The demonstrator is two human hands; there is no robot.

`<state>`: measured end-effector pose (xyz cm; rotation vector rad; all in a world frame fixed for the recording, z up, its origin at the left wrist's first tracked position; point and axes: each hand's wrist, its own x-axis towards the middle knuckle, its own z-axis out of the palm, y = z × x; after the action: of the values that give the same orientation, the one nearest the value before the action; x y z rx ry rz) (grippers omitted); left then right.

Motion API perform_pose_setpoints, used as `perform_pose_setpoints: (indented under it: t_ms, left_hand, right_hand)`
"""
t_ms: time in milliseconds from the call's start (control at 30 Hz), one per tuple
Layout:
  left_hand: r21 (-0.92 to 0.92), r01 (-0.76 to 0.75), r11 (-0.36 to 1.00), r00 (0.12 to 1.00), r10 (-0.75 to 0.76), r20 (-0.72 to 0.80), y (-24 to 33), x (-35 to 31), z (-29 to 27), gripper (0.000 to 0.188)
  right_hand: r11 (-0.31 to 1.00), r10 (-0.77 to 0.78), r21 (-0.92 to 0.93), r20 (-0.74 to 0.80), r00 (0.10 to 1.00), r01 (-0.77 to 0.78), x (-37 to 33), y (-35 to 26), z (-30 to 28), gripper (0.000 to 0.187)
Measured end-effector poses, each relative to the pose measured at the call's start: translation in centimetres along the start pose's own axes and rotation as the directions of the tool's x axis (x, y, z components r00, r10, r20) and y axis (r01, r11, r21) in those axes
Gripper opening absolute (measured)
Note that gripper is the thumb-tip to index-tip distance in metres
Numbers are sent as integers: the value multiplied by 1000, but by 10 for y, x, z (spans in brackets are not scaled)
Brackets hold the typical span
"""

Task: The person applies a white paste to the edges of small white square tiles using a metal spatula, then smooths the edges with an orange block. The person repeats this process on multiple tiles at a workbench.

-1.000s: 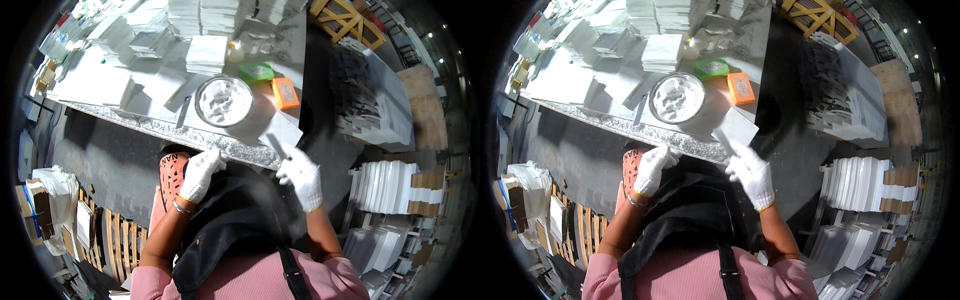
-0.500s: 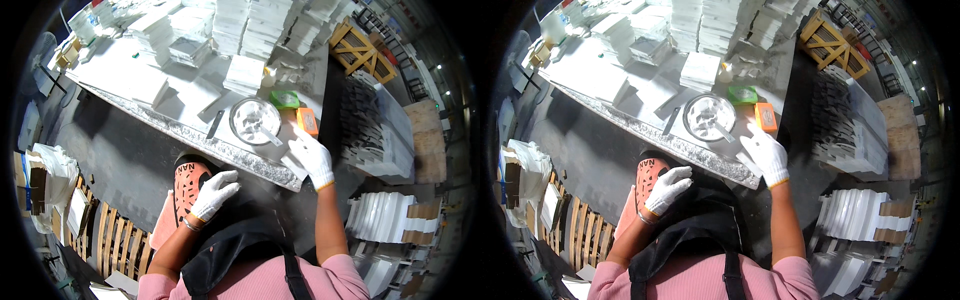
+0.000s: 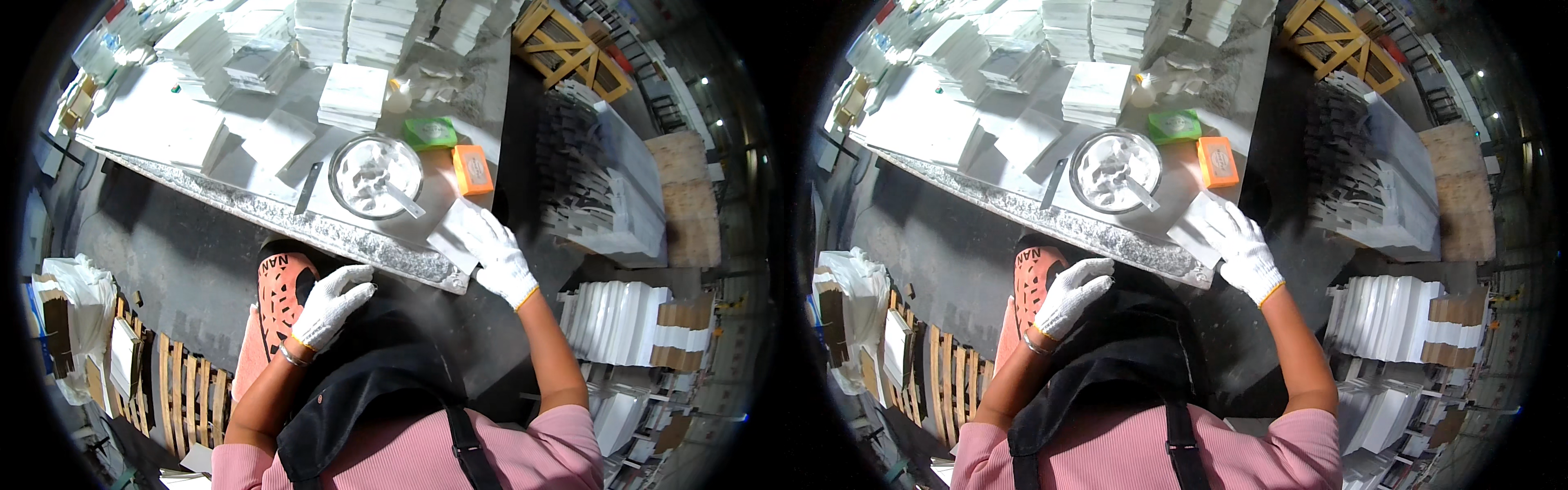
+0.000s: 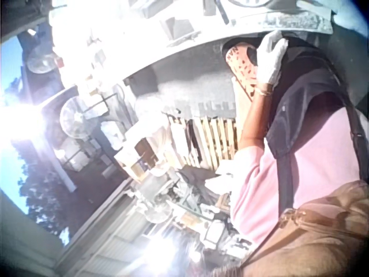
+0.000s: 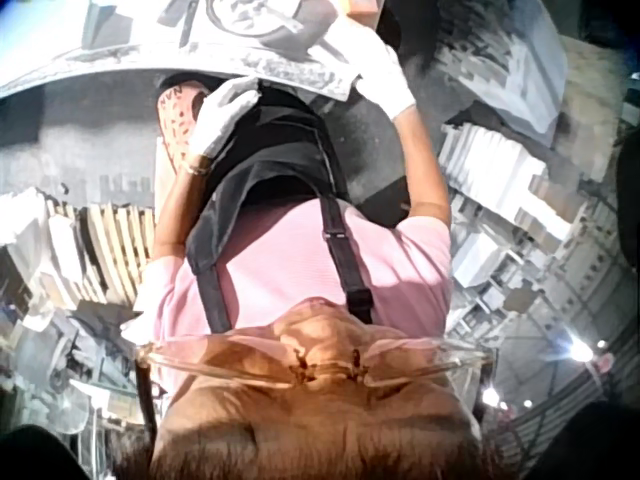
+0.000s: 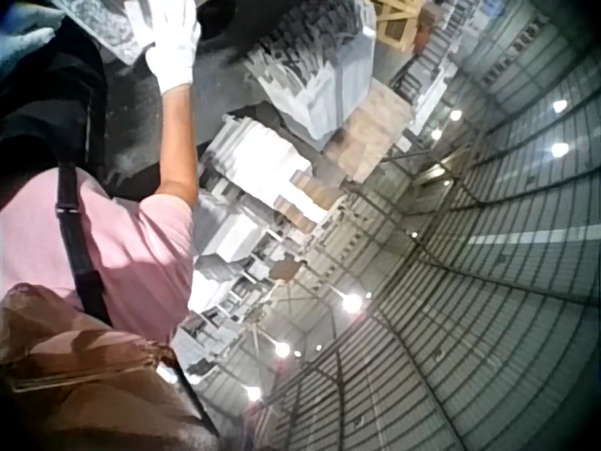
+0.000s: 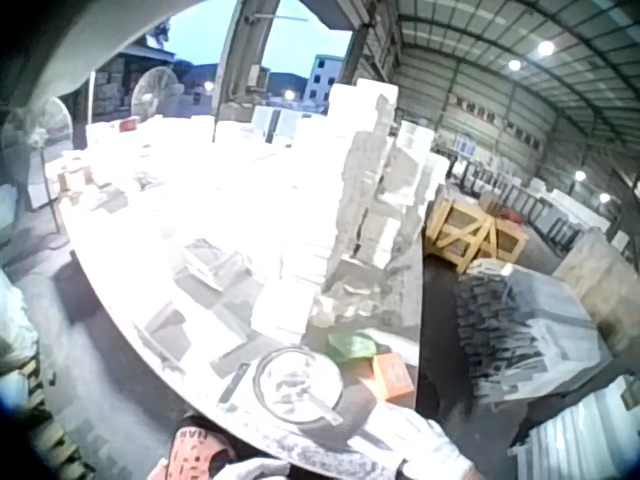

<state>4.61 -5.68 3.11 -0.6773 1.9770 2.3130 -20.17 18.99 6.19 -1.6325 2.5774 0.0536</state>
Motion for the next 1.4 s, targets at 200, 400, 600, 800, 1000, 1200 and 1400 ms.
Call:
perform_pose_setpoints:
  t_ms: [200, 400, 600, 800, 1000, 1200, 1400]
  left_hand:
    - [24, 43, 999, 999, -44, 16, 2, 0, 6, 43]
    - [10, 26, 1000, 997, -27, 68, 9, 4, 15, 48]
    - [40, 43, 998, 996, -46, 73, 11, 0, 16, 44]
    - [9, 28, 1000, 997, -29, 77, 11, 0, 19, 43]
    - [11, 10, 1000, 997, -11, 79, 16, -3, 20, 42]
    - [13, 17, 1000, 998, -18, 67, 11, -6, 16, 42]
    - [-7, 1, 1000, 999, -1, 48, 8, -8, 11, 43]
  right_hand:
    - [989, -114, -94, 32, 993, 117, 11, 9, -8, 84]
    - [945, -277, -196, -56, 959, 261, 13, 24, -8, 81]
    - [916, -371, -183, -44, 928, 357, 16, 30, -23, 74]
    - [926, -355, -151, -40, 934, 346, 16, 22, -26, 75]
    - [931, -354, -89, 10, 935, 354, 25, 0, -33, 81]
    - [901, -407, -138, 61, 911, 412, 55, 1, -20, 78]
    - [947, -313, 103, 67, 948, 305, 44, -4, -34, 85]
